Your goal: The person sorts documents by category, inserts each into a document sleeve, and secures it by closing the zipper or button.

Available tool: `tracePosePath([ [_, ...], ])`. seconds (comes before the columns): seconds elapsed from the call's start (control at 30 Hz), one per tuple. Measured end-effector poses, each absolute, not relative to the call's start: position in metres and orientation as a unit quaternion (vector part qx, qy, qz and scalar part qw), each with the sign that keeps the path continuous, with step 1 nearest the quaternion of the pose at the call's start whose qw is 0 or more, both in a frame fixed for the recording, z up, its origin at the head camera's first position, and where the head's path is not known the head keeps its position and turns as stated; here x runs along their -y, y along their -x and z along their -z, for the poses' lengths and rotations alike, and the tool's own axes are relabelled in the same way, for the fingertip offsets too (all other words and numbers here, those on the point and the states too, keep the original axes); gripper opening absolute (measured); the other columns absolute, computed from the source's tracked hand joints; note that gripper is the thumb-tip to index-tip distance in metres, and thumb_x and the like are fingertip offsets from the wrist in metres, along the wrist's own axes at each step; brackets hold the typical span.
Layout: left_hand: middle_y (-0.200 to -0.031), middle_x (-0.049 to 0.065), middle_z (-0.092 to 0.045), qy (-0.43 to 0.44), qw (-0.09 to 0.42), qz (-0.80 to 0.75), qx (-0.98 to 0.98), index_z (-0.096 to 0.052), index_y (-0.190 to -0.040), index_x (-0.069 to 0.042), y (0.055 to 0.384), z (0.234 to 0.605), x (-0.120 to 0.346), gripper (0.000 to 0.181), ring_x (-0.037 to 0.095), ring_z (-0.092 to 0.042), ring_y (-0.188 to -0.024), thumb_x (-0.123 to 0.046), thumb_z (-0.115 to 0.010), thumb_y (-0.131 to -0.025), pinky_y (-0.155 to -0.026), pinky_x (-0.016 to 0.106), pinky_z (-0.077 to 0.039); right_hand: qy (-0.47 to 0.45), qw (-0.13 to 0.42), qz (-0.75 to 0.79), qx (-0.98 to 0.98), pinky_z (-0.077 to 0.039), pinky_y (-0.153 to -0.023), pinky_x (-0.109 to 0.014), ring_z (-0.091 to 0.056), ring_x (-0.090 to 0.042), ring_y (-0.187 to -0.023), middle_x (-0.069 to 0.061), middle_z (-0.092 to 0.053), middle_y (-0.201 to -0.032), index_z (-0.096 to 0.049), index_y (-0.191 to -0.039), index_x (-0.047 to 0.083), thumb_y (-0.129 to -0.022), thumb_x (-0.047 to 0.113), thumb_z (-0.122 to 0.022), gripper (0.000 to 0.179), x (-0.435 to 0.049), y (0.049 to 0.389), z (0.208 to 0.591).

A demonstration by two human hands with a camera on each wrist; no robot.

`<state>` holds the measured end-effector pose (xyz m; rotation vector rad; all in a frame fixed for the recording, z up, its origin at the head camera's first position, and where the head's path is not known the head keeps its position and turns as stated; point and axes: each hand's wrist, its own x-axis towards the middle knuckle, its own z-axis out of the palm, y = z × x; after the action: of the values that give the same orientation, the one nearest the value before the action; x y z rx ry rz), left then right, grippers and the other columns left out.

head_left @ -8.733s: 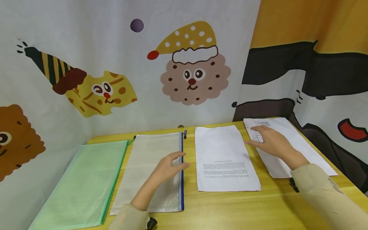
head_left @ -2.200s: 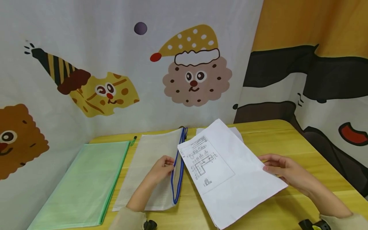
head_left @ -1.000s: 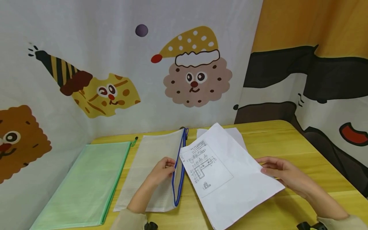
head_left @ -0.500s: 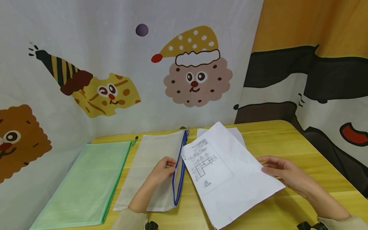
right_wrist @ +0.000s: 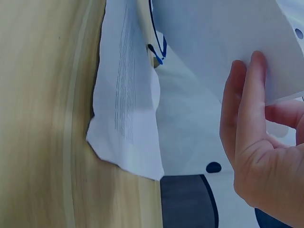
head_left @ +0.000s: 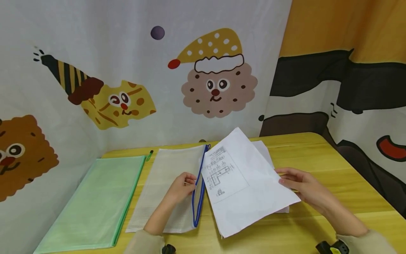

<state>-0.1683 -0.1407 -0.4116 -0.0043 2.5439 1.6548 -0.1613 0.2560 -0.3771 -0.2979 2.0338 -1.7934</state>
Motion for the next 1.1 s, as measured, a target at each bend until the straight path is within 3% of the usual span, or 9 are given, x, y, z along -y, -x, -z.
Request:
tracePosePath([
  [0.5, -0.098, 0.016, -0.060, 0.002, 0.060, -0.560, -0.826, -0.059, -0.113, 0.008, 0.168, 0.412, 0.141, 0.029, 0.017, -0.060, -0.080, 0.005, -0.062, -0.084, -0.070, 0.033, -0.059, 0.102, 0.223, 0.704, -0.667, -0.058, -0.073, -0.022, -0.067, -0.007, -0.091, 0.010, -0.068, -0.106, -0.061, -0.121, 0.032, -0.105, 0.014, -0.049, 0.027, -0.238, 0.166, 0.388],
  [0.77, -0.097, 0.016, -0.061, 0.002, 0.059, -0.566, -0.822, -0.058, -0.111, 0.008, 0.166, 0.411, 0.138, 0.028, 0.016, -0.059, -0.079, 0.004, -0.063, -0.084, -0.069, 0.033, -0.059, 0.063, 0.230, 0.717, -0.655, -0.059, -0.074, -0.024, -0.068, -0.007, -0.090, 0.011, -0.069, -0.103, -0.061, -0.118, 0.034, -0.104, 0.018, -0.053, 0.023, -0.225, 0.165, 0.389],
  [0.9, -0.098, 0.016, -0.060, 0.004, 0.062, -0.568, -0.821, -0.058, -0.112, 0.008, 0.165, 0.409, 0.137, 0.029, 0.016, -0.059, -0.080, 0.004, -0.063, -0.084, -0.070, 0.034, -0.059, 0.042, 0.217, 0.705, -0.674, -0.051, -0.063, -0.017, -0.060, -0.003, -0.076, 0.012, -0.064, -0.090, -0.060, -0.118, 0.033, -0.103, 0.019, -0.055, 0.021, -0.218, 0.164, 0.389],
  [1.0, -0.098, 0.015, -0.060, 0.003, 0.065, -0.569, -0.820, -0.058, -0.112, 0.008, 0.164, 0.408, 0.136, 0.028, 0.015, -0.058, -0.079, 0.004, -0.063, -0.084, -0.070, 0.033, -0.059, 0.028, 0.206, 0.695, -0.688, -0.037, -0.053, -0.016, -0.046, -0.002, -0.063, 0.011, -0.054, -0.078, -0.061, -0.119, 0.032, -0.102, 0.020, -0.056, 0.021, -0.215, 0.164, 0.390],
  [1.1, -0.098, 0.015, -0.060, 0.006, 0.069, -0.569, -0.819, -0.058, -0.112, 0.007, 0.164, 0.407, 0.135, 0.028, 0.015, -0.058, -0.080, 0.004, -0.063, -0.085, -0.071, 0.033, -0.059, 0.031, 0.202, 0.700, -0.684, -0.035, -0.052, -0.016, -0.045, -0.003, -0.062, 0.012, -0.054, -0.078, -0.061, -0.120, 0.030, -0.102, 0.018, -0.055, 0.022, -0.211, 0.164, 0.393],
])
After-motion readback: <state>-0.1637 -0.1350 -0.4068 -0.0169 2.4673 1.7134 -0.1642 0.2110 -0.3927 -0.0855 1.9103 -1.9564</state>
